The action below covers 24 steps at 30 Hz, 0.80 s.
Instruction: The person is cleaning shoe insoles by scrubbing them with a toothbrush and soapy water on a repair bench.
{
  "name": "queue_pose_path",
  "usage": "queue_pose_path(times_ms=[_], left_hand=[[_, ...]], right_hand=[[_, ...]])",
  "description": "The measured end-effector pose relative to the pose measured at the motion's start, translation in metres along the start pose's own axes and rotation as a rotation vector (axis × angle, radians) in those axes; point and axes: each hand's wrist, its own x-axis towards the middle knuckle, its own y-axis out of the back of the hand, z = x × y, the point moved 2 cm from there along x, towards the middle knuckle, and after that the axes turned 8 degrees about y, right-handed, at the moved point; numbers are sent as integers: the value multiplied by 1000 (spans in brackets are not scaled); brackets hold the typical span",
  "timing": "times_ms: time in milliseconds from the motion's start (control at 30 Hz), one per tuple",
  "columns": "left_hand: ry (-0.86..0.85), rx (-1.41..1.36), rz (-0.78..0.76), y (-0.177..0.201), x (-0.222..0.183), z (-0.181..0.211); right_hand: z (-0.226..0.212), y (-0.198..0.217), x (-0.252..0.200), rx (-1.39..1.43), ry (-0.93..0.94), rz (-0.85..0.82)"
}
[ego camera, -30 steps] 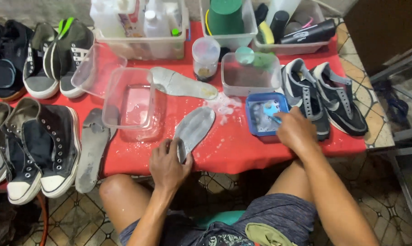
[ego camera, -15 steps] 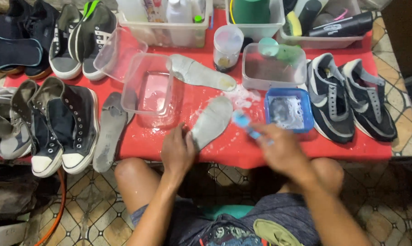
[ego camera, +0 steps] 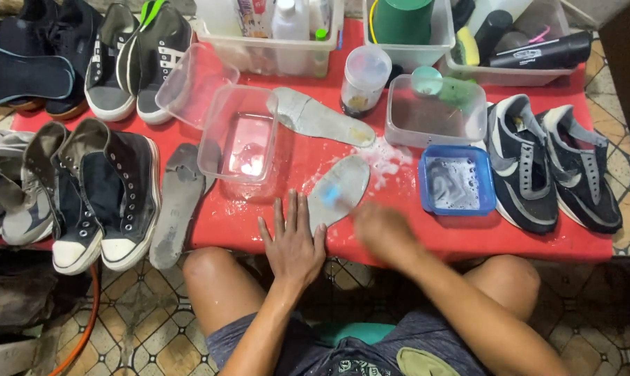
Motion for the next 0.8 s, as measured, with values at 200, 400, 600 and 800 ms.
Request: queue_pose_path(times_ms=[200,400,600,800], left_hand=[[10,-3,-74,5,5,3],[17,-10,-90,14,4,7],[22,10,-91,11,3,6],[14,14,-54,7,3,5]], right_hand=[[25,50,47,867,-452,-498],[65,-37,21,769,-653,-489],[53,11,34,828,-601,-523],[29,29,31,935,-460,-527]])
